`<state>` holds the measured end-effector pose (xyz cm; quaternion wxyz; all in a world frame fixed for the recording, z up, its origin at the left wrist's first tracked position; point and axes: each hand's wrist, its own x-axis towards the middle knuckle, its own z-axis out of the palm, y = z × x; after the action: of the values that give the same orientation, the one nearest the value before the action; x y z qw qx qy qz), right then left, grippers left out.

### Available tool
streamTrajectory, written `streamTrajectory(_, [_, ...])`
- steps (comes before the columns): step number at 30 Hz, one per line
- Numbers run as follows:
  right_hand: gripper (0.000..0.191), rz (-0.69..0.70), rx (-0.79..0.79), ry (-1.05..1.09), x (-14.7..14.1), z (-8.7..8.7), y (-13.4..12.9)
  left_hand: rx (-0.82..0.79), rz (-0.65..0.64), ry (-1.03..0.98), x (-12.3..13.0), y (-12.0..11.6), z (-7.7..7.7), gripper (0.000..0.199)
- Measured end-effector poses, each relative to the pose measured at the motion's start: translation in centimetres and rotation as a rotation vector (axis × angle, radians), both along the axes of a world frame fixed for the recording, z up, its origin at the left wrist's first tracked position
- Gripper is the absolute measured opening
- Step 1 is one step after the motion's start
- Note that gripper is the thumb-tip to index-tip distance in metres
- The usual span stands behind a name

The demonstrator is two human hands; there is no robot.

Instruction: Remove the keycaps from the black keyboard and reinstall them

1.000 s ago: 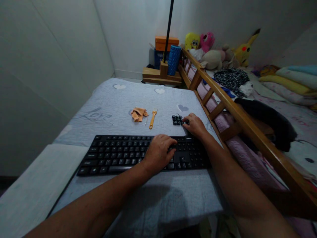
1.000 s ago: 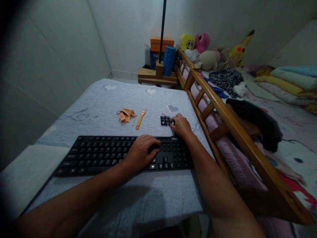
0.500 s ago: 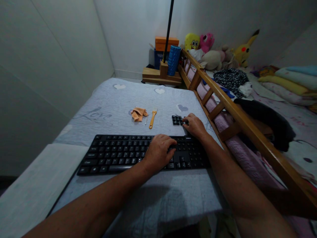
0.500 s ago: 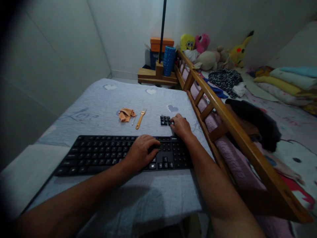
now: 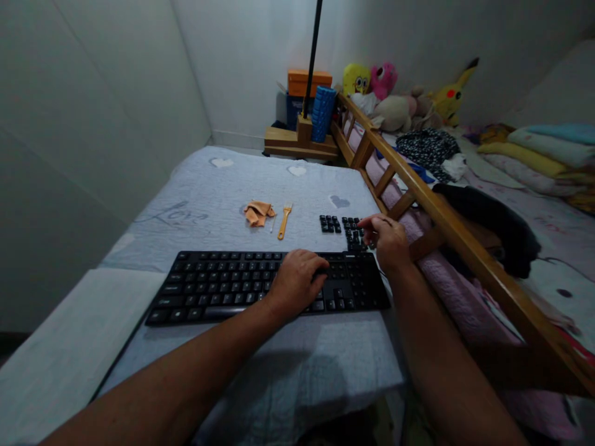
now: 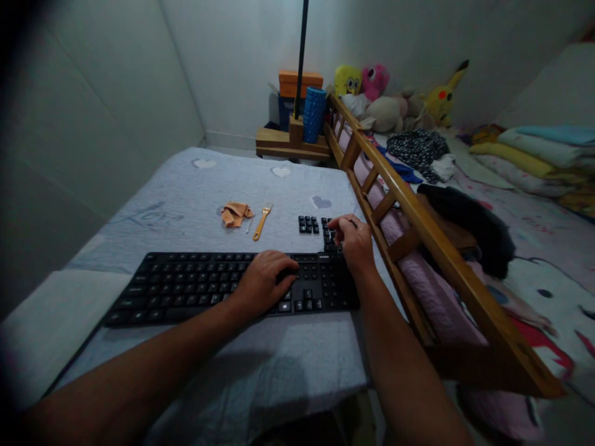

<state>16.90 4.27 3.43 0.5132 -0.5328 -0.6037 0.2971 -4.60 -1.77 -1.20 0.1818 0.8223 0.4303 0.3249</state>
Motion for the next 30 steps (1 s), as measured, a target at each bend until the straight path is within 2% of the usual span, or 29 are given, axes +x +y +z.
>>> streamTrajectory(2, [0.032, 0.009, -0.003, 0.146, -0.4, 0.7, -2.5, 0.002, 0.001, 0.007, 0.0, 0.1, 0.0, 0.014])
streamTrajectory(5, [0.038, -0.012, -0.084, 0.082, -1.2, 0.8, -6.1, 0.02, 0.002, 0.022, 0.0, 0.1, -0.1, 0.014])
streamTrajectory(8, [0.038, 0.007, -0.186, 0.134, -2.1, -0.2, -8.9, 0.054, -0.004, 0.048, 0.0, 0.0, 0.0, 0.013])
streamTrajectory(11, [0.027, 0.01, -0.191, 0.086, -2.8, -1.7, -10.6, 0.074, -0.01, 0.095, 0.1, -0.2, 0.3, 0.013])
streamTrajectory(16, [0.019, -0.033, -0.063, -0.148, -2.8, -3.5, -12.0, 0.091, -0.03, 0.167, 0.2, -0.4, 0.5, 0.013])
streamTrajectory(20, [0.016, 0.046, -0.052, -0.115, -2.5, -4.3, -12.4, 0.084, -0.028, 0.164, 0.3, -0.2, 0.5, 0.014])
streamTrajectory(25, [0.016, 0.071, -0.045, -0.138, -2.7, -4.3, -12.4, 0.02, -0.053, 0.282, 0.3, -0.5, 1.7, 0.016])
streamTrajectory(30, [0.017, 0.042, -0.002, -0.233, -3.1, -3.9, -12.3, 0.006, -0.041, 0.343, 0.2, -2.0, 2.7, 0.018])
